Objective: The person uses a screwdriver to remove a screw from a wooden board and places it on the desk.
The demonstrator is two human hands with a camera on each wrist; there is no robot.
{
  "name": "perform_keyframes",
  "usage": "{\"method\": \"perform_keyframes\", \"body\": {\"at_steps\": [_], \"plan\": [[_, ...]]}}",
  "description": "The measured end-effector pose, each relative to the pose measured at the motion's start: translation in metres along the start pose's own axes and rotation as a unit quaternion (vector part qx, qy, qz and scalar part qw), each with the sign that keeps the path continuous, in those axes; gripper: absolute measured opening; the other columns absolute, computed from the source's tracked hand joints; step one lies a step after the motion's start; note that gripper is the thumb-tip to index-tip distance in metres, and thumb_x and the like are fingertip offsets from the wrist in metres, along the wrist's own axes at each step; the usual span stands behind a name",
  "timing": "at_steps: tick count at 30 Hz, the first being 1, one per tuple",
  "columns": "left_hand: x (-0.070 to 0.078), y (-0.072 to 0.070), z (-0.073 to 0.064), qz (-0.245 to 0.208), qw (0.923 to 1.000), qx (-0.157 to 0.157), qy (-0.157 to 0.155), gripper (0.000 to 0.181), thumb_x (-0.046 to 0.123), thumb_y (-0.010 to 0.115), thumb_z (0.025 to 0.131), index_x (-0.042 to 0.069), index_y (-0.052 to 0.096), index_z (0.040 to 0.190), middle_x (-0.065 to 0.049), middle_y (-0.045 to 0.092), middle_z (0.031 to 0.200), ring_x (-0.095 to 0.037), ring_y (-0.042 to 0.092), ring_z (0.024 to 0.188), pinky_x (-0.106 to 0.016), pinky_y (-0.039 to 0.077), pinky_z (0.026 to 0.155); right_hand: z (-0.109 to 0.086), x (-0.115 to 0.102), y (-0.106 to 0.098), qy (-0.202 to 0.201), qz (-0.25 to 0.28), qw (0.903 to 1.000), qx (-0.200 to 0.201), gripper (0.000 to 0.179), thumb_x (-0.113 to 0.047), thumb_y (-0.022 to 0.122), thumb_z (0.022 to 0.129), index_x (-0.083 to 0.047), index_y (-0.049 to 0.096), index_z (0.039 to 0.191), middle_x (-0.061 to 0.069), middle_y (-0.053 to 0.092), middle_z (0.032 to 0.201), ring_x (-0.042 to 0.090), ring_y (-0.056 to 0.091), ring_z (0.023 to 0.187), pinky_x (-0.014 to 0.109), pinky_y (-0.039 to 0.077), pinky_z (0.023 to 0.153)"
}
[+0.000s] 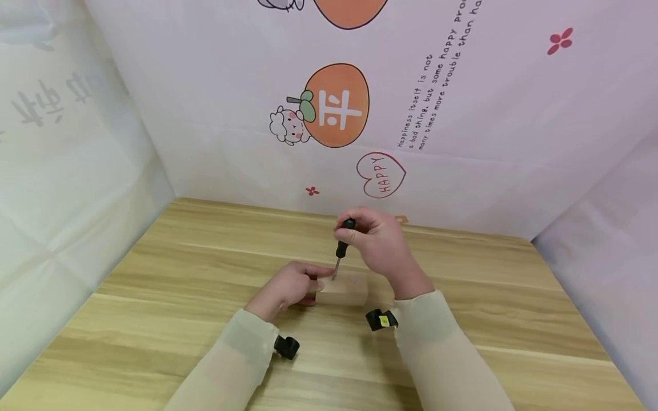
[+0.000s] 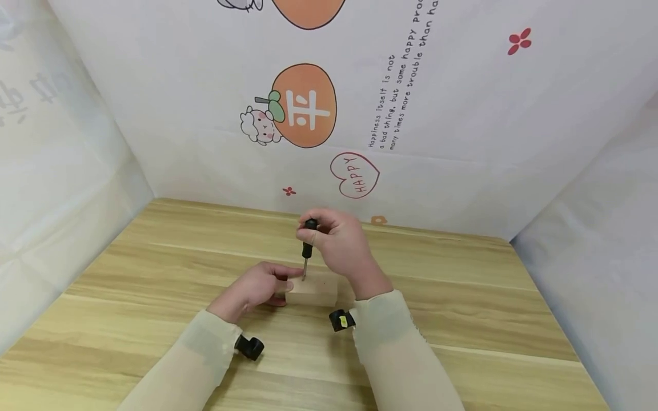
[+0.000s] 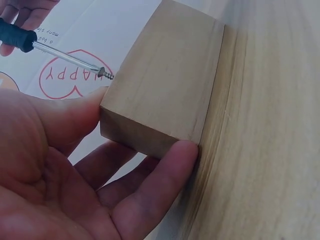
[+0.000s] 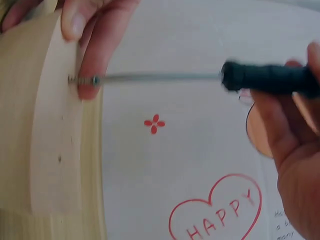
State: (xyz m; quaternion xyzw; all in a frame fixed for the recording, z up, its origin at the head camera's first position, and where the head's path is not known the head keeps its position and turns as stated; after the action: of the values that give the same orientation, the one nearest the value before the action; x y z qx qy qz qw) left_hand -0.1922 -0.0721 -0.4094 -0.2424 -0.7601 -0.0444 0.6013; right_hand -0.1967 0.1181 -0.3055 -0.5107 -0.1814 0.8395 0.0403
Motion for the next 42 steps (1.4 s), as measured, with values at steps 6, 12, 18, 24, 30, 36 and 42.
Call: {"method": "perform_keyframes", "body": {"at_steps": [6,12,18,24,30,36,42], "plan": [[-0.002,0.000,-0.002,-0.006,0.9999,-0.009,0.001,0.035,0.005,0.063,0.096,0.021,0.072,0.126,0.002,0.058,0.137,-0.024,0.053,0.111,-0.037,0.056,0.075,0.001,0.006,-0.005,-0.028,0.022,0.9975,-0.062,0.007,-0.008,0.077,0.088,-0.013,0.076,0.092,0.005,0.070,0.086,0.024,0.063,0.076,0.035,0.052,0.069],[-0.003,0.001,-0.001,-0.016,0.9998,-0.015,-0.001,0.034,0.005,0.065,0.095,0.021,0.074,0.124,0.000,0.060,0.133,-0.023,0.053,0.100,-0.038,0.057,0.073,0.002,0.005,-0.012,-0.035,0.044,0.9919,-0.114,0.008,-0.004,0.075,0.089,-0.012,0.077,0.092,0.007,0.070,0.089,0.028,0.065,0.081,0.038,0.054,0.074],[-0.001,0.001,-0.002,-0.016,0.9998,-0.010,-0.008,0.034,0.005,0.065,0.095,0.020,0.074,0.124,-0.002,0.060,0.129,-0.023,0.053,0.098,-0.038,0.057,0.072,-0.006,0.000,-0.004,0.005,-0.032,0.9988,-0.038,0.020,-0.017,0.071,0.095,-0.015,0.075,0.115,-0.001,0.072,0.098,0.019,0.066,0.078,0.035,0.054,0.066],[0.000,0.000,-0.004,-0.019,0.9997,-0.004,-0.015,0.033,0.006,0.065,0.096,0.022,0.074,0.123,-0.001,0.059,0.132,-0.024,0.053,0.099,-0.037,0.057,0.072,-0.014,-0.015,0.014,0.045,-0.203,0.9770,0.045,0.043,-0.038,0.069,0.095,-0.025,0.065,0.136,0.000,0.064,0.085,0.014,0.055,0.059,0.034,0.046,0.050],[0.000,0.000,-0.003,-0.020,0.9998,-0.006,-0.007,0.033,0.006,0.065,0.095,0.020,0.074,0.123,-0.001,0.060,0.131,-0.024,0.054,0.098,-0.038,0.057,0.071,-0.017,-0.022,0.025,0.057,-0.218,0.9717,0.072,0.054,-0.039,0.073,0.091,-0.023,0.061,0.141,0.004,0.062,0.114,0.017,0.067,0.090,0.036,0.056,0.072],[-0.001,0.000,-0.001,-0.023,0.9997,-0.005,-0.012,0.032,0.006,0.067,0.094,0.020,0.075,0.122,0.001,0.061,0.132,-0.023,0.054,0.101,-0.038,0.057,0.071,-0.015,-0.019,0.030,0.088,-0.176,0.9737,0.116,0.058,-0.033,0.078,0.089,-0.019,0.056,0.141,0.001,0.062,0.100,0.018,0.065,0.086,0.036,0.055,0.072],[0.000,0.000,-0.002,-0.025,0.9995,-0.007,-0.017,0.033,0.006,0.066,0.095,0.022,0.075,0.122,0.003,0.060,0.133,-0.024,0.053,0.105,-0.038,0.057,0.073,-0.018,-0.019,0.033,0.081,-0.152,0.9728,0.156,0.042,-0.031,0.080,0.086,-0.013,0.061,0.118,0.002,0.067,0.098,0.015,0.066,0.081,0.035,0.054,0.064]]}}
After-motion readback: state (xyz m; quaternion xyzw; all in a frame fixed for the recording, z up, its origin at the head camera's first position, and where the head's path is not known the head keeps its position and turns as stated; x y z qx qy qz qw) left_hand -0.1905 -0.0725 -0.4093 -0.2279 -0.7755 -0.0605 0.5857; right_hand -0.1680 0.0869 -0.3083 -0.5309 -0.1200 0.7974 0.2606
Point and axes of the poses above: each hand's wrist, its own z-axis towards the middle knuckle, its own y-axis out of the palm, x = y × z, the point moved 1 cm from there along z, towards the middle knuckle
